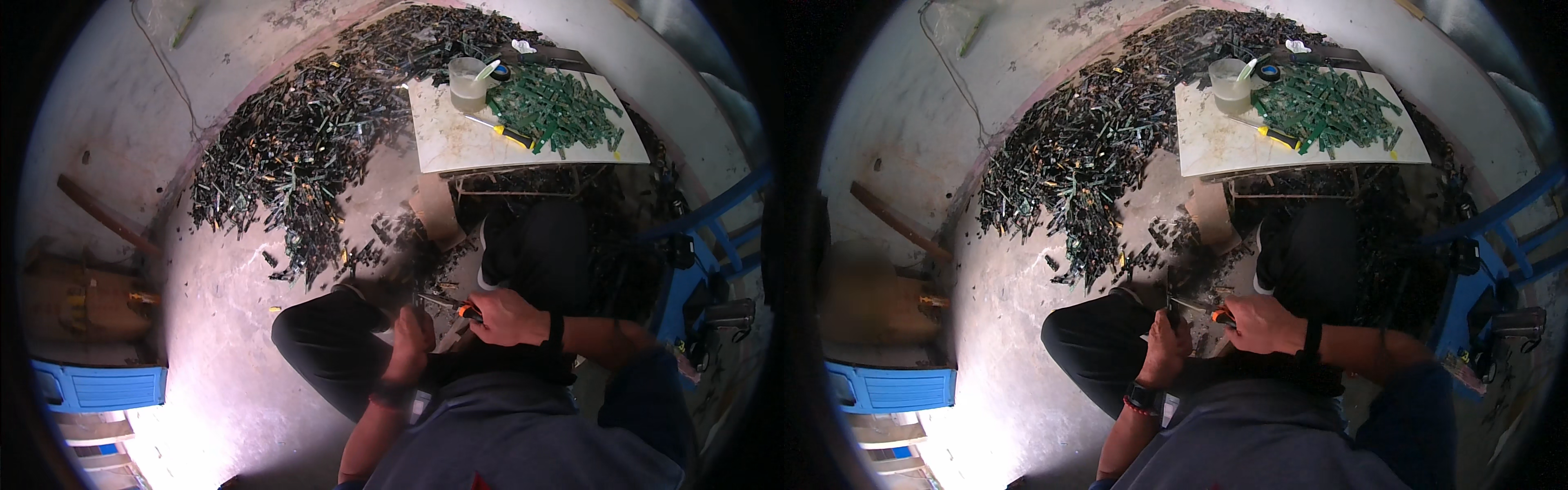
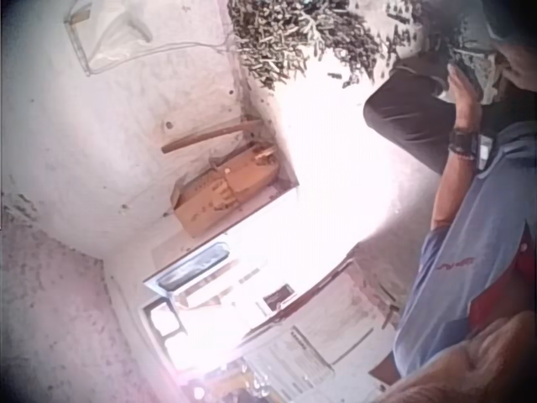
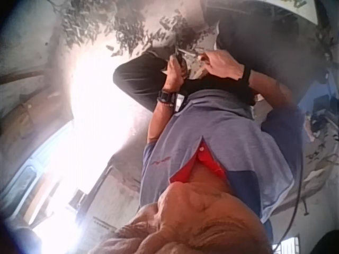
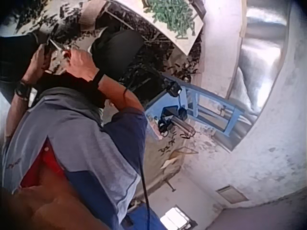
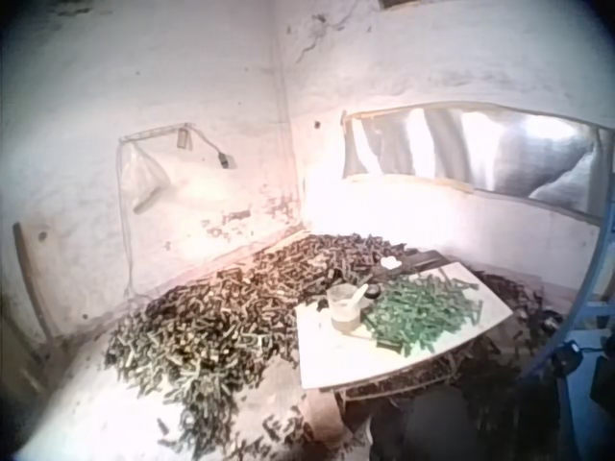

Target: The person sits on the floor and uses a screwdriver and pliers to remove components from green circuit boards. The person places the removed components into a plastic container and discards the boards onto a pile on the floor.

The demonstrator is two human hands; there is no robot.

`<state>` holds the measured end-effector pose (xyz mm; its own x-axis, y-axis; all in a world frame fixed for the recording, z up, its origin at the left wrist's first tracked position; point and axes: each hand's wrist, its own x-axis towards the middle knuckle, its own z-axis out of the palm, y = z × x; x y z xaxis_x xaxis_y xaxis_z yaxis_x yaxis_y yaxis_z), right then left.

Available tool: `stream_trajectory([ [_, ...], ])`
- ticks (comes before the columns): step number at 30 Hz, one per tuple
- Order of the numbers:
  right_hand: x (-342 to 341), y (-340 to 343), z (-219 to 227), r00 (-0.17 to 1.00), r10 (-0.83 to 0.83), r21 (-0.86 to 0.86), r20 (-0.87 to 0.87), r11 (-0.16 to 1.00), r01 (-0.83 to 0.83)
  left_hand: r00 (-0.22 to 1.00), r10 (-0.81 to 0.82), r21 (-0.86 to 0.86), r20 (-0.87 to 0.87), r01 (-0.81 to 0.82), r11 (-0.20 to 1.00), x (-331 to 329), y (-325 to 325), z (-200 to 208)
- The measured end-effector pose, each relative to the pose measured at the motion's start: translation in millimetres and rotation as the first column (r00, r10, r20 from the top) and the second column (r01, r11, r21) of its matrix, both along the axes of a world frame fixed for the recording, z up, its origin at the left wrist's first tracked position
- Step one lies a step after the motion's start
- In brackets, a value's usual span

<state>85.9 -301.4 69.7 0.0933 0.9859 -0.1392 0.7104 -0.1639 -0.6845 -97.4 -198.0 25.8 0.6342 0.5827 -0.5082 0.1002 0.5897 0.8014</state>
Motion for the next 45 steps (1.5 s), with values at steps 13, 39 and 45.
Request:
stream_trajectory([
  [13, 25, 12, 19, 0.964, 0.204, -0.039, 0.170, 0.979, -0.200, 0.989, -0.150, 0.174, 0.009, 0.146, 0.974, -22, 1, -11],
  [39, 32, 11, 23, 0.705, -0.130, -0.497, -0.697, 0.796, -0.344, 1.000, 0.000, -0.411, -0.014, -0.006, 0.912, -1, 5, 9],
  [45, 21, 0, -8, 0.022, -0.412, -0.352, -0.911, 0.747, -0.564, 0.982, -0.082, -0.436, 0.172, 0.150, 0.887, -5, 8, 19],
])
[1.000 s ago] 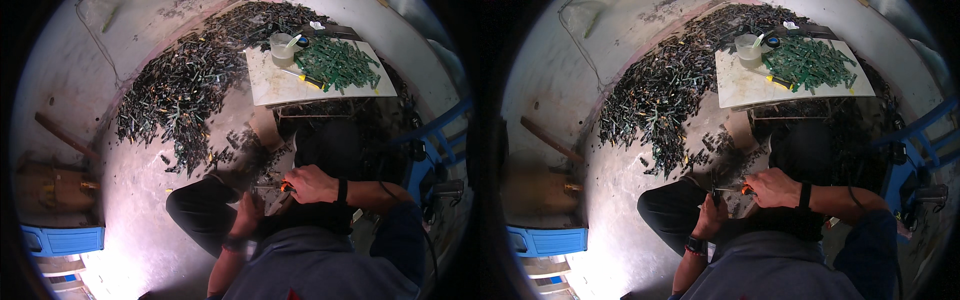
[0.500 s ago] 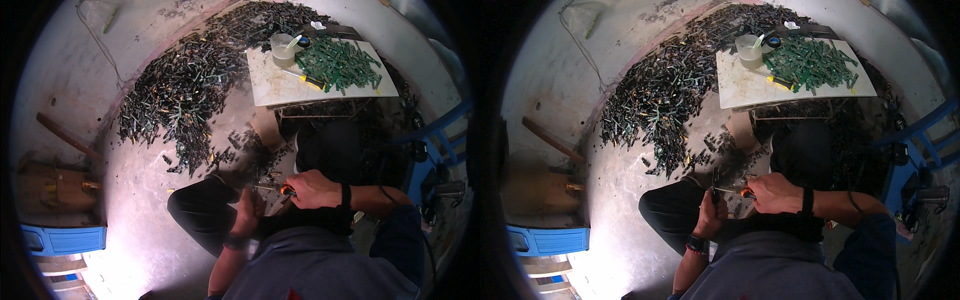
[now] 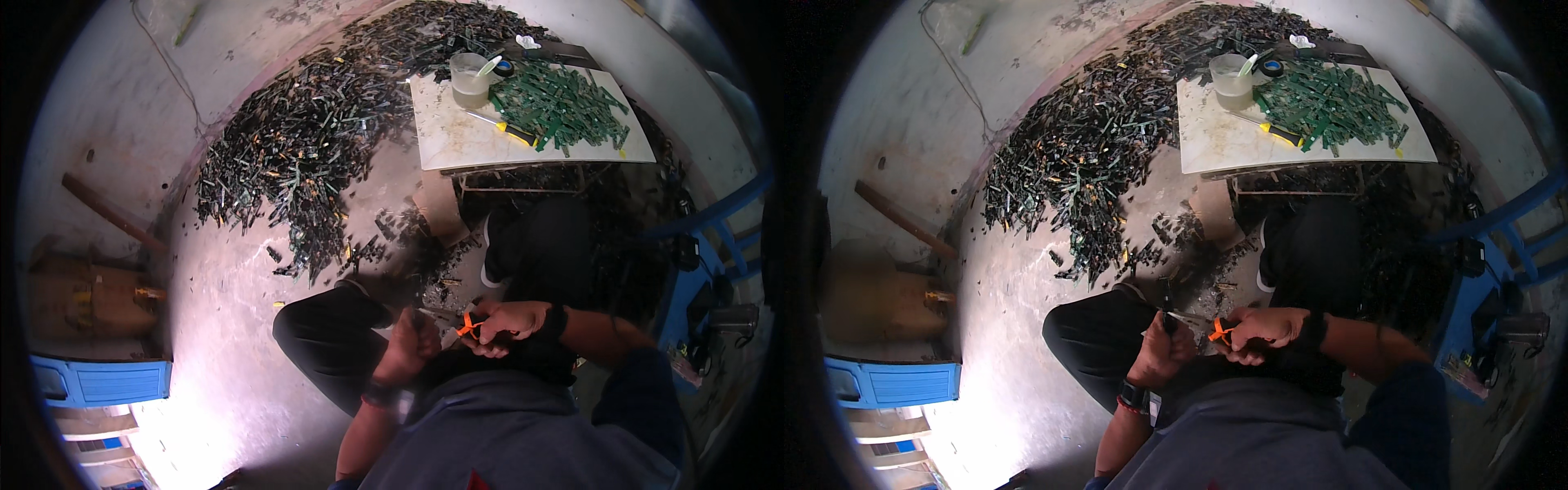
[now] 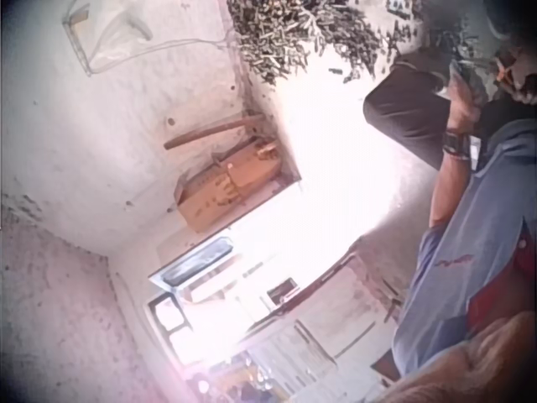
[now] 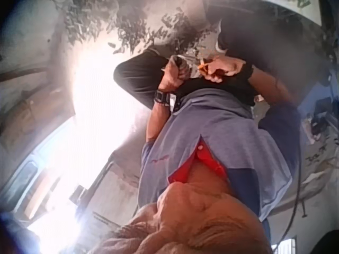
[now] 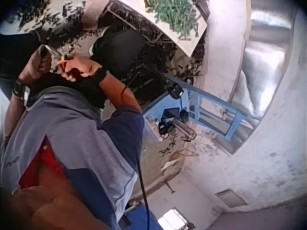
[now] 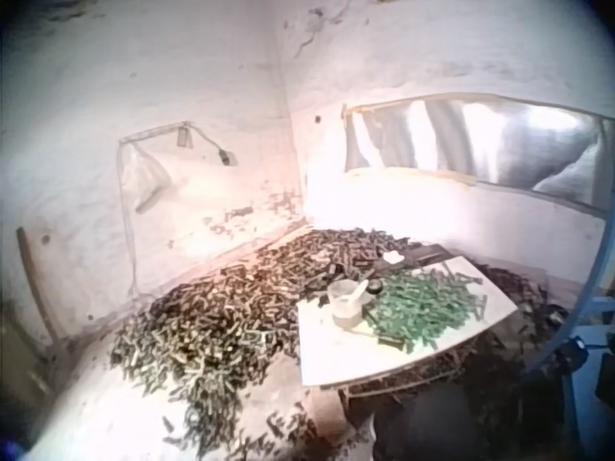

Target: The person sits on the floor and uses a screwdriver and pliers to remove components from green circuit boards. The person places the removed components into a plastic container and discards the boards onto a pile on the floor.

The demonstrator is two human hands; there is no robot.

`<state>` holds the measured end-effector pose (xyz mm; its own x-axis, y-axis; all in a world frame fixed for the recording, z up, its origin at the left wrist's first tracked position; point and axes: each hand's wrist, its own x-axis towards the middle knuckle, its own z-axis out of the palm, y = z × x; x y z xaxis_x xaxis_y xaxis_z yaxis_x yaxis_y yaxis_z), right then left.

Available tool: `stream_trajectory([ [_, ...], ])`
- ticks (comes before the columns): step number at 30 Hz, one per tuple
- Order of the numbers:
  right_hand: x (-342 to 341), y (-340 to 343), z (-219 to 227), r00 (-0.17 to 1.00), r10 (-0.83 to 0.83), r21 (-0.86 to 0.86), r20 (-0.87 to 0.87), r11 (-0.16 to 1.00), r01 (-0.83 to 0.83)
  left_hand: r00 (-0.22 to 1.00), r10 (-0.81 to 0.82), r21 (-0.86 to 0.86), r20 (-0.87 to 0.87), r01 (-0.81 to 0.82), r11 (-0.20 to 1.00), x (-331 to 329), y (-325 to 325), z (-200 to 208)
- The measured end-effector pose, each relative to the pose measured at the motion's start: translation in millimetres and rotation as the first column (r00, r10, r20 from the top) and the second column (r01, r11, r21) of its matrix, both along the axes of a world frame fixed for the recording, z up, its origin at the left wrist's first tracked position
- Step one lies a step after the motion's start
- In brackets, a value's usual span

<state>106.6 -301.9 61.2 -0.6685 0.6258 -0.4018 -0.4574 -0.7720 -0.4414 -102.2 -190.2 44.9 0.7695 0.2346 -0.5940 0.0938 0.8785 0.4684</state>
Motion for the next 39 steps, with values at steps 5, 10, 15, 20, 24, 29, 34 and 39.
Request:
stream_trajectory([
  [5, -26, -5, -1, 0.958, -0.083, -0.067, -0.275, 0.996, 0.067, 0.996, 0.038, -0.325, 0.087, -0.008, 0.946, 1, 11, 1],
  [10, -41, -5, 0, 0.909, -0.108, -0.046, -0.402, 0.994, 0.097, 0.988, 0.081, -0.283, 0.135, -0.040, 0.958, 13, 14, 16],
  [15, -12, -2, 19, 0.841, -0.187, 0.268, 0.508, 0.962, 0.052, 0.996, 0.043, -0.238, 0.074, -0.024, 0.971, 13, 10, -3],
  [20, 5, 4, 35, -0.071, -0.575, 0.449, 0.815, 0.705, -0.549, 0.976, 0.058, -0.040, -0.209, -0.067, 0.997, 18, 10, 4],
  [24, 1, 9, 32, 0.268, -0.428, 0.505, 0.863, 0.755, -0.418, 0.982, 0.098, -0.024, -0.160, -0.103, 0.994, 20, 11, 9],
  [29, -27, -4, 7, 0.990, -0.108, -0.028, -0.087, 0.994, 0.106, 0.977, 0.200, -0.127, -0.071, -0.208, 0.970, 5, 0, -10],
  [34, -33, -6, 7, 0.986, -0.161, 0.029, -0.029, 0.986, 0.162, 0.973, 0.180, -0.190, -0.146, -0.206, 0.960, 14, 4, 18],
  [39, 1, 12, 31, 0.019, -0.539, 0.472, 0.842, 0.719, -0.510, 0.977, 0.137, -0.071, -0.165, -0.150, 0.986, 8, 10, 8],
])
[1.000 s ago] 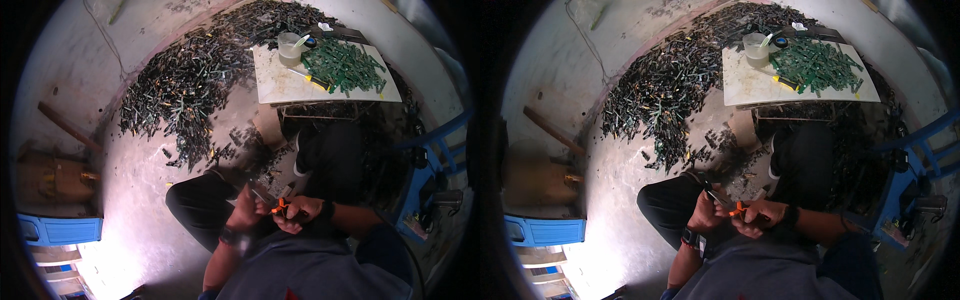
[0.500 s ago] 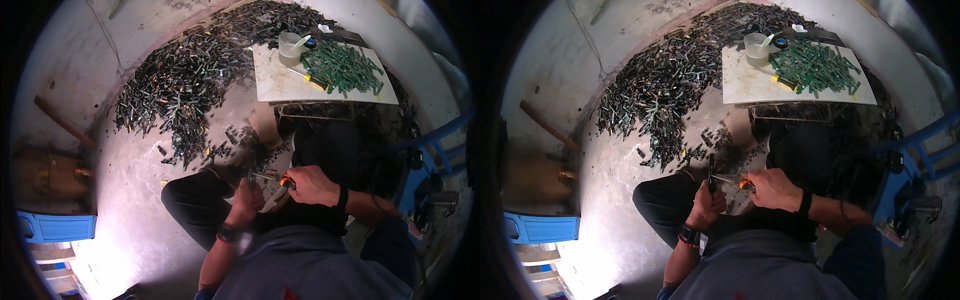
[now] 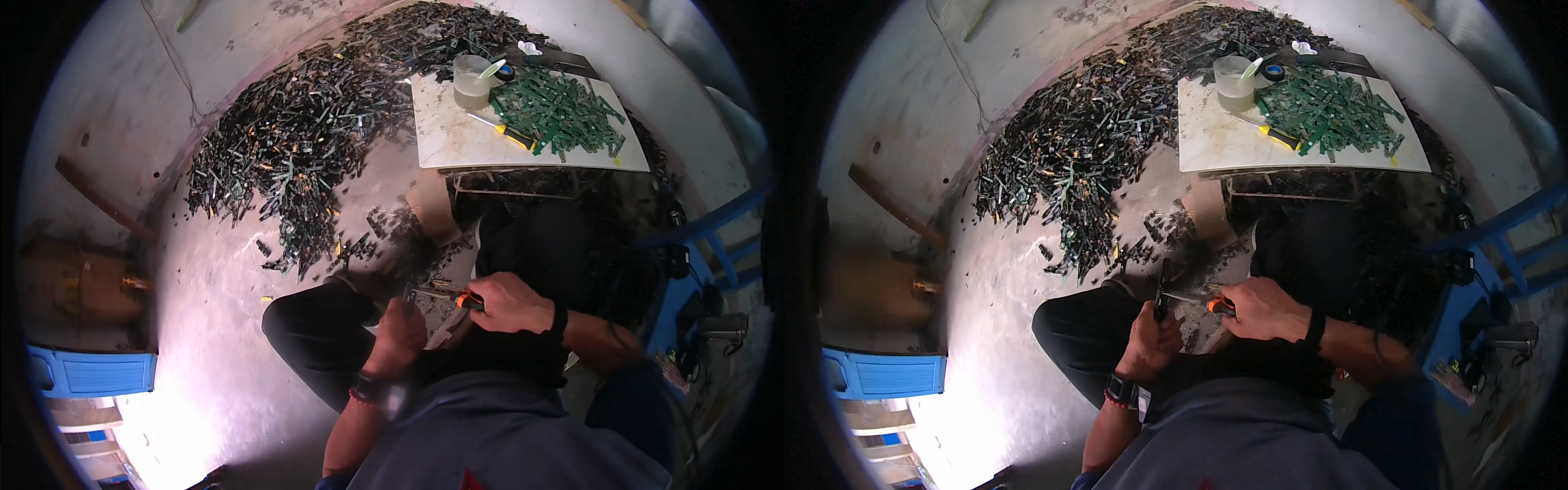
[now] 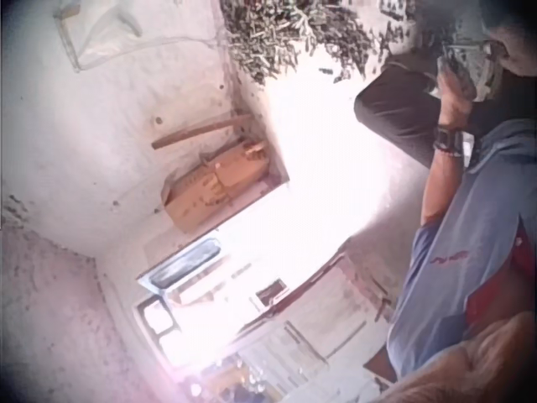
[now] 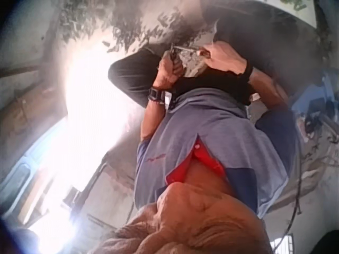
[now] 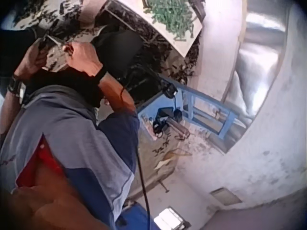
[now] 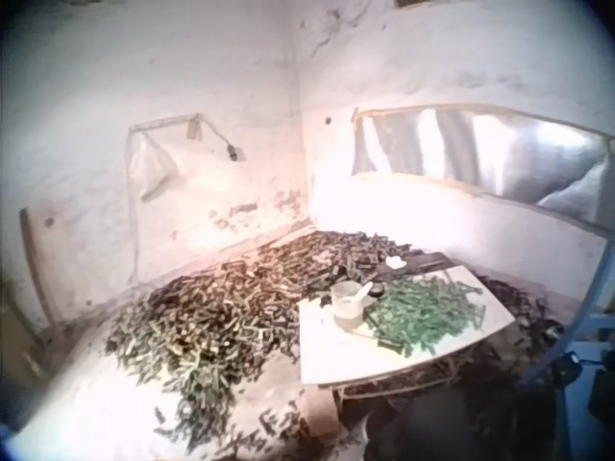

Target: The person sits on the floor and uses a screwdriver and pliers to remove components from green circuit boards. The person places the removed components into a plastic container and discards the boards onto a pile on the floor.

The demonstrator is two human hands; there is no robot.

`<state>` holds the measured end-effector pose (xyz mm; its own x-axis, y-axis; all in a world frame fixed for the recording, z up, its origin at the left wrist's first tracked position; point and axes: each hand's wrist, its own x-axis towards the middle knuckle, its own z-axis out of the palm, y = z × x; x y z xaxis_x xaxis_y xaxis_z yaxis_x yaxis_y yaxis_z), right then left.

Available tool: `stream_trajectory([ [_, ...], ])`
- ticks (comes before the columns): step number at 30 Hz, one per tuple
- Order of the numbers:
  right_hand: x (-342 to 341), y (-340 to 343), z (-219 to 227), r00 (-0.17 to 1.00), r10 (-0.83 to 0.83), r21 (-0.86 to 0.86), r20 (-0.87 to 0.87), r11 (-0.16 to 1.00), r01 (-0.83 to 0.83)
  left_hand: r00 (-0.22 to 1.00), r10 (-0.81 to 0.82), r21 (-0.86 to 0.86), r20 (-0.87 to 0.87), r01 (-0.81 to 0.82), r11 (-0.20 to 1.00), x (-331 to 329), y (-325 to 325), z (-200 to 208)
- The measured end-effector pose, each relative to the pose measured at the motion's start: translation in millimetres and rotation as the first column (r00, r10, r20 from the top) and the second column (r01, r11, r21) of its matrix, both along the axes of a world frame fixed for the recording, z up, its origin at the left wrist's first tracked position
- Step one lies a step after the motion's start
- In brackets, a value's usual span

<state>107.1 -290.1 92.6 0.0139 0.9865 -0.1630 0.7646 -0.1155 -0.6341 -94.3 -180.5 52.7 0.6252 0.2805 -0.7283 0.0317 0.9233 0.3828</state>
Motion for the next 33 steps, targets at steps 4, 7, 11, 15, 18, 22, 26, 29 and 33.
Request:
stream_trajectory([
  [4, 1, -1, 11, 0.999, -0.003, -0.073, 0.046, 0.997, 0.007, 0.999, 0.001, -0.056, 0.039, 0.001, 0.998, 3, -3, -11],
  [7, 11, 1, 0, 0.932, 0.077, -0.217, -0.354, 0.962, -0.162, 0.997, -0.009, 0.135, 0.077, -0.001, 0.991, -4, -13, -13],
  [11, -12, -3, -7, 0.454, -0.100, -0.405, -0.885, 0.645, -0.648, 0.996, -0.038, -0.001, 0.086, 0.039, 0.999, 4, -5, -6],
  [15, -15, -8, -16, 0.193, -0.312, -0.366, -0.930, 0.823, -0.434, 0.993, 0.017, -0.114, 0.113, -0.004, 0.993, 8, 8, 5],
  [18, -7, -10, -18, 0.330, -0.296, -0.375, -0.896, 0.903, -0.211, 0.988, 0.066, -0.132, 0.140, -0.047, 0.990, 10, 9, 10],
  [22, -3, -10, -16, 0.673, -0.131, -0.296, -0.728, 0.945, -0.137, 0.983, 0.062, -0.165, 0.175, -0.033, 0.986, 7, 6, -1],
  [26, -15, -9, -4, 0.700, -0.142, -0.358, -0.700, 0.918, -0.171, 0.985, 0.053, -0.123, 0.165, -0.033, 0.992, 6, 4, -9],
  [29, -26, -6, -8, 0.629, -0.216, -0.425, -0.747, 0.883, -0.201, 0.989, 0.083, -0.138, 0.126, -0.065, 0.988, 4, 3, -14],
  [33, -29, 1, 4, 0.603, -0.297, -0.539, -0.740, 0.799, -0.267, 0.994, 0.103, -0.062, 0.043, -0.100, 0.993, 4, -1, -12],
])
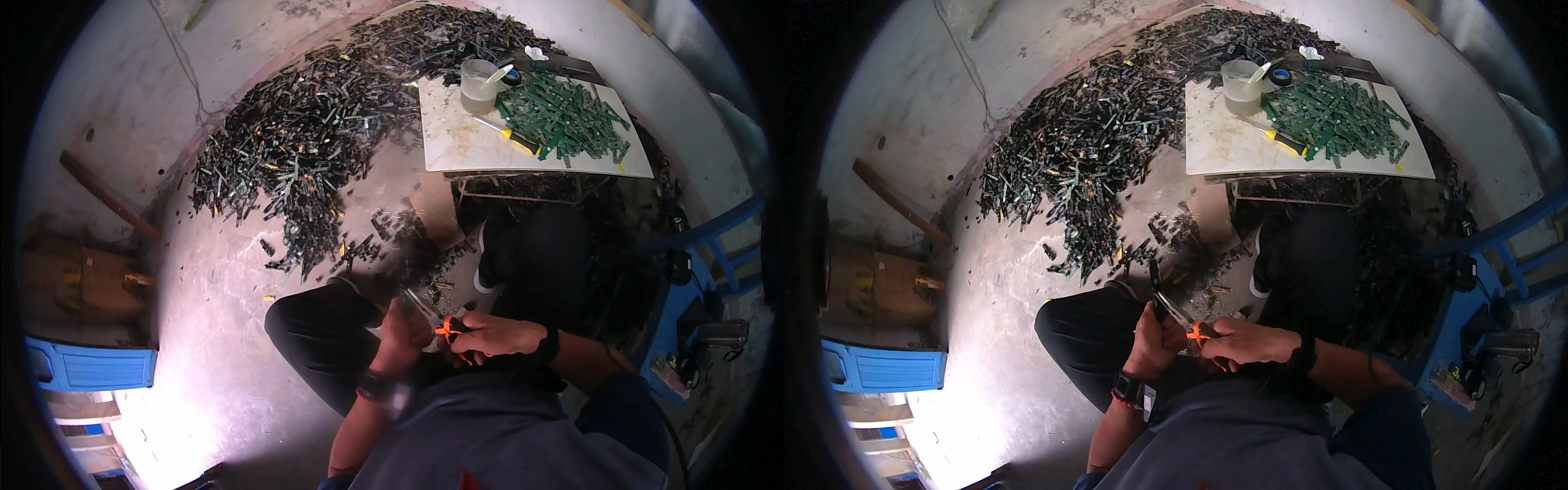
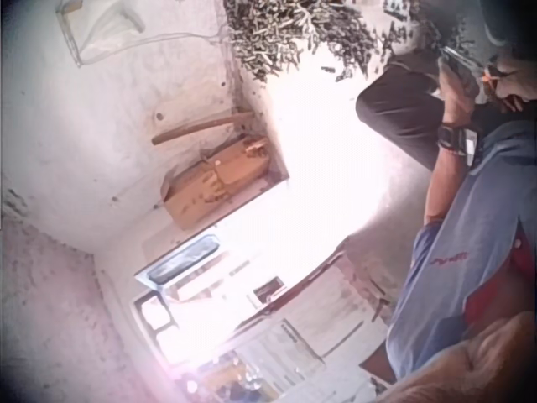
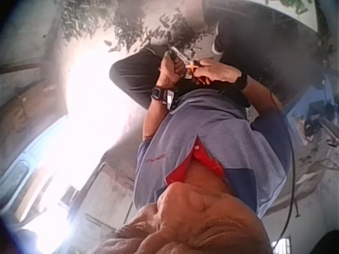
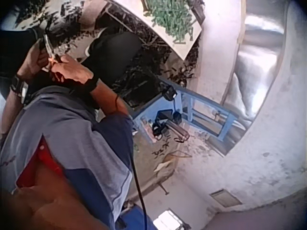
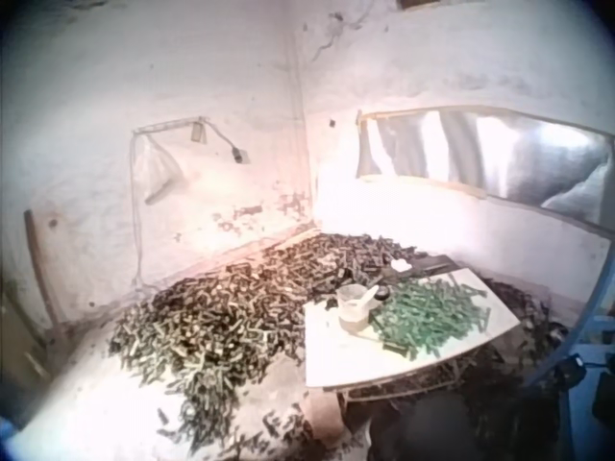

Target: The person sits on the floor and uses a screwdriver and pliers to remove components from green circuit boards. The person places the removed components into a plastic container and discards the boards onto a pile on the floor.

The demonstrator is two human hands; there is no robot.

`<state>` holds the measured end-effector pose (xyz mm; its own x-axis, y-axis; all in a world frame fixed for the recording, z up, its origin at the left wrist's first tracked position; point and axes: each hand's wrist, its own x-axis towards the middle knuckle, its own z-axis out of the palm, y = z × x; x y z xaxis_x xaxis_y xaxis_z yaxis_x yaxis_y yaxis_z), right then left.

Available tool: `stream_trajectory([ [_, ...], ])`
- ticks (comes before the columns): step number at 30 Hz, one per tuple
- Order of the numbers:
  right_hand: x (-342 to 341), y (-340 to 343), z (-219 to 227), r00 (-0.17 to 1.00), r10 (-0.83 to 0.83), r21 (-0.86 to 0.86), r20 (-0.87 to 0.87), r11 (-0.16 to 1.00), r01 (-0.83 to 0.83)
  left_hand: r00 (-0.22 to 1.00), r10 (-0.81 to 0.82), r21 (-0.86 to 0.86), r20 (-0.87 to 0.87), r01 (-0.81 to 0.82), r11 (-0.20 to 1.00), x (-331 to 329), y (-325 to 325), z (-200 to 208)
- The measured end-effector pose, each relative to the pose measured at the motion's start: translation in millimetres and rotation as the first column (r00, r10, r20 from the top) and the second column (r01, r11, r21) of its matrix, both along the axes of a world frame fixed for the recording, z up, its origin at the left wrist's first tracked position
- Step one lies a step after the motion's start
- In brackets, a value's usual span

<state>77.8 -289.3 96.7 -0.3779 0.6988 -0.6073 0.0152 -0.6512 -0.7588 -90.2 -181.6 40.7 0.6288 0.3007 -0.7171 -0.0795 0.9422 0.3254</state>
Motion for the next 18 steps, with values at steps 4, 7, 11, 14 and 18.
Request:
stream_trajectory([
  [4, -2, -1, -1, 1.000, -0.007, -0.012, -0.019, 1.000, 0.007, 1.000, 0.003, -0.015, -0.012, -0.003, 1.000, -3, -1, -13],
  [7, -5, -4, -2, 1.000, -0.029, -0.012, -0.007, 1.000, 0.029, 0.999, 0.012, -0.013, -0.051, -0.012, 1.000, -2, -2, -11],
  [11, -8, -9, -7, 0.999, -0.043, 0.010, 0.006, 0.999, 0.043, 0.998, -0.001, 0.062, -0.067, 0.005, 0.998, 0, -3, -7],
  [14, -12, -6, -8, 0.994, -0.059, 0.015, 0.087, 0.998, 0.058, 0.996, 0.012, 0.026, -0.089, -0.010, 1.000, -2, -4, -11],
  [18, -7, -2, -14, 0.973, -0.017, 0.105, 0.229, 0.994, -0.007, 0.991, -0.007, 0.095, -0.136, 0.020, 0.995, 3, -6, -7],
])
